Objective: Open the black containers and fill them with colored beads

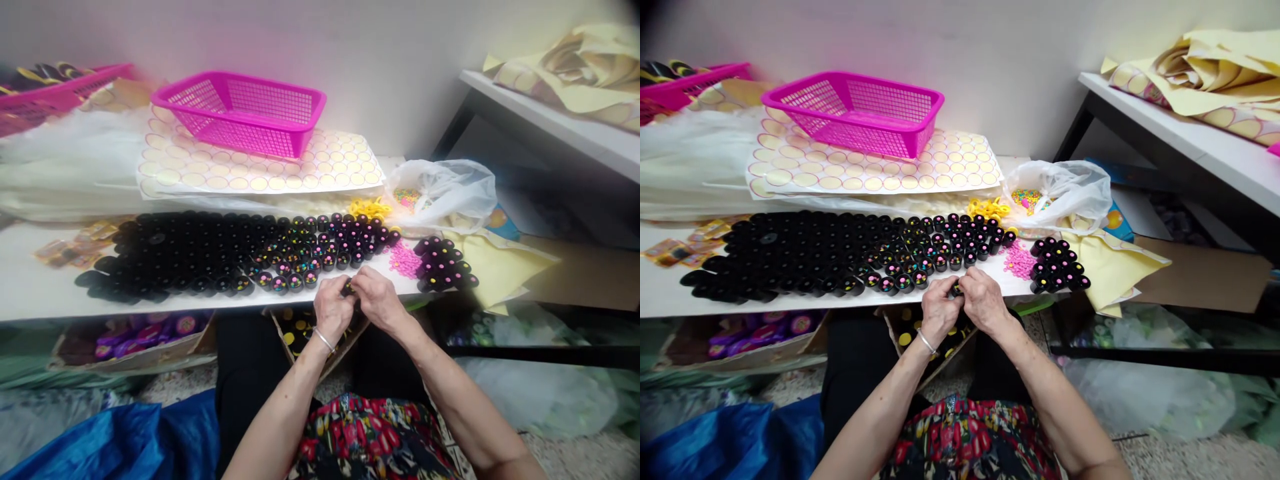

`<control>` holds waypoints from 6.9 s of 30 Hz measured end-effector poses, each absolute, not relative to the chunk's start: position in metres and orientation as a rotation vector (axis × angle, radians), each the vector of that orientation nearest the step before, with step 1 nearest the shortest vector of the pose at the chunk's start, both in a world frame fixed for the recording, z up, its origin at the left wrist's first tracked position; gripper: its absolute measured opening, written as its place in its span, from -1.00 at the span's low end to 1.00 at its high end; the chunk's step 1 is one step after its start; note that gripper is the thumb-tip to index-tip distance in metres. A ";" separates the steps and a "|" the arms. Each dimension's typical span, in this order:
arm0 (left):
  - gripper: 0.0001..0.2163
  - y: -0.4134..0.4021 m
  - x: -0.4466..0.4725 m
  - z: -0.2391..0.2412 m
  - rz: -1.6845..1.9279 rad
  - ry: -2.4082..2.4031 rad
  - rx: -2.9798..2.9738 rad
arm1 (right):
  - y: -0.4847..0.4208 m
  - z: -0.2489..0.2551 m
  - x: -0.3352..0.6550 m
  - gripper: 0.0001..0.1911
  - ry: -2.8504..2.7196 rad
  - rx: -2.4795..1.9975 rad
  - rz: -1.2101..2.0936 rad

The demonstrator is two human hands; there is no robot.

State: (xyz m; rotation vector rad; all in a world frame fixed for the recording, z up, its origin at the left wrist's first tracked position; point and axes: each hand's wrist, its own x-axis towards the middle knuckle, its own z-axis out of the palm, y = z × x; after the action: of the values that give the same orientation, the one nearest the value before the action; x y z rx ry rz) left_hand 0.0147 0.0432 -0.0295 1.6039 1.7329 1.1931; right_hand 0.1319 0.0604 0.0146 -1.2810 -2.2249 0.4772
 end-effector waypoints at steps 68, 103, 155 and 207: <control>-0.72 0.044 0.014 -0.034 1.205 1.733 1.620 | 0.073 -0.024 0.169 -0.84 -1.854 -1.346 0.446; -0.72 0.045 0.012 -0.036 1.187 1.745 1.658 | 0.100 -0.005 0.166 -0.81 -2.164 -1.743 0.490; -0.78 0.042 0.012 -0.031 1.226 1.720 1.633 | 0.071 0.011 0.139 -0.89 -1.976 -1.100 0.838; -0.70 0.049 0.027 -0.014 1.361 1.538 1.390 | 0.091 -0.003 0.178 -0.83 -1.558 -1.848 0.238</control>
State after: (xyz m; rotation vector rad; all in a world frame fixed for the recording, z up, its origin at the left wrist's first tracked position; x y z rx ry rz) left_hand 0.0268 0.0493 -0.0137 1.3904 1.5376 1.3610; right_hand 0.1775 0.0909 -0.0035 -1.8484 -1.5578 0.2379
